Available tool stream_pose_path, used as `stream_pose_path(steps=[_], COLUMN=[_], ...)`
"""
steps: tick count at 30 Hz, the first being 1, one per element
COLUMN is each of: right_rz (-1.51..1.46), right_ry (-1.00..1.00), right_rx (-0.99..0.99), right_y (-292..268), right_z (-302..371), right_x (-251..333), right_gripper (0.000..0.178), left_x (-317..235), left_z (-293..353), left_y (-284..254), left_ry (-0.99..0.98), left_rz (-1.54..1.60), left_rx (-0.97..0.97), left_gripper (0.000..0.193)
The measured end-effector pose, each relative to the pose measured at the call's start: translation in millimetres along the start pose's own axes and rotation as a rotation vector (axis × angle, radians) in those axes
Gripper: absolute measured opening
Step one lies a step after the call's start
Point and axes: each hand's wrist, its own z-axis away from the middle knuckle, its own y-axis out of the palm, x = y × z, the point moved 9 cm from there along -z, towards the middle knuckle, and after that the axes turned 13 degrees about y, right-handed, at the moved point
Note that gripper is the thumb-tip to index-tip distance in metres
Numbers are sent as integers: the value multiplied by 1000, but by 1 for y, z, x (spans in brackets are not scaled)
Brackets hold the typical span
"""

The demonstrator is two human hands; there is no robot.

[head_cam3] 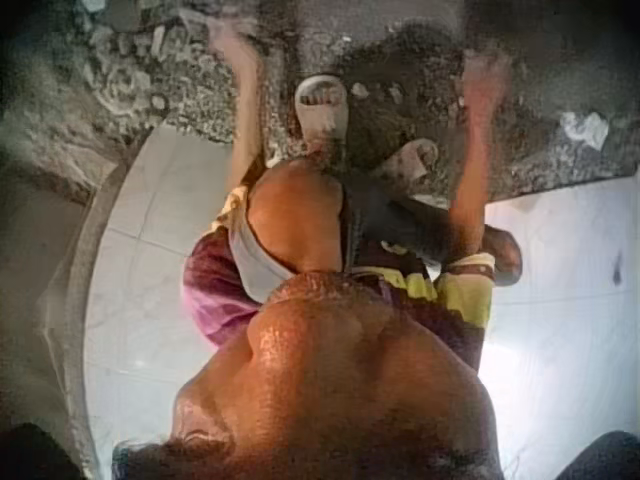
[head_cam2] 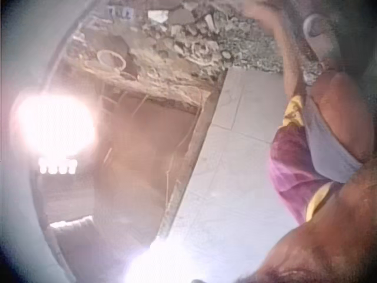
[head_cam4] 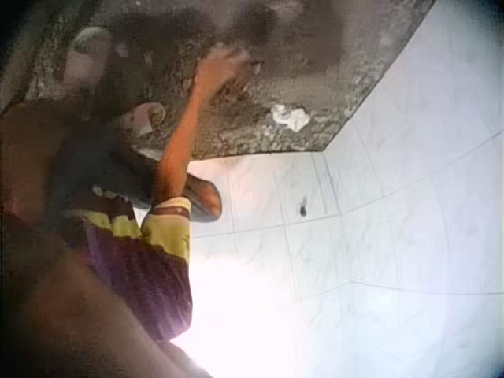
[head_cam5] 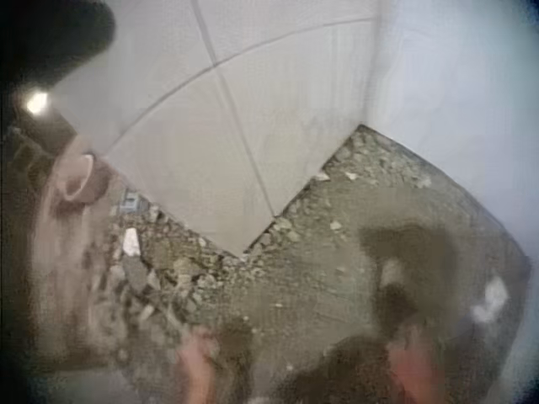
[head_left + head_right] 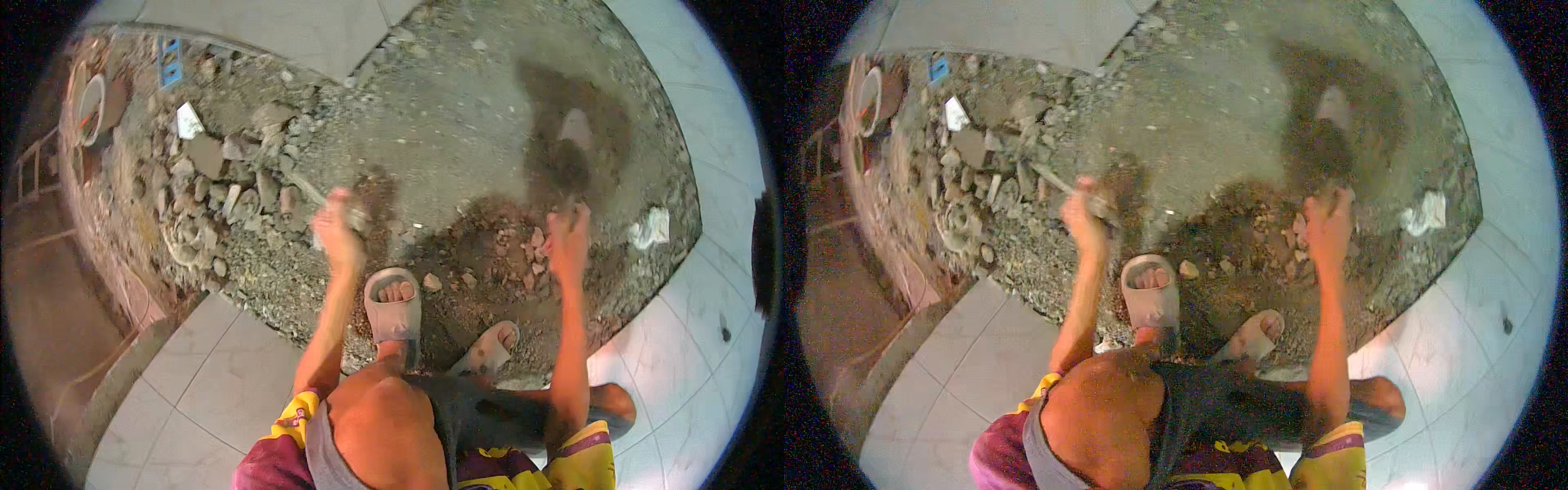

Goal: The person prepares a section of a floor for tiling by removing debris with a trowel and securing a PVC drain pipe into the gravel base using a hammer and trowel.

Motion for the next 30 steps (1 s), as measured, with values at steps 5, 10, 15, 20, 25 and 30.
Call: stream_pose_path(steps=[5,10,15,20,25,30], right_rz=[333,183,159,52,104,145], right_ry=[-11,-328,-444,-419,-751,-241], right_rx=[413,579,525,658,668,628], right_y=[109,154,217,285,261,202], right_z=[85,162,164,223,247,184], right_x=[49,148,216,287,332,223], right_gripper=[36,34,35,21,28,35], left_x=[-85,-153,-166,-137,-80,-92], left_z=[-135,-225,-193,-113,-96,-78], left_y=[-123,-263,-170,-82,-155,-171], left_ry=[215,413,961,940,682,691], left_rz=[5,-782,-1042,-813,-560,-650], left_rx=[-464,-685,-529,-219,-421,-424], left_gripper=[36,61,74,58,50,50])
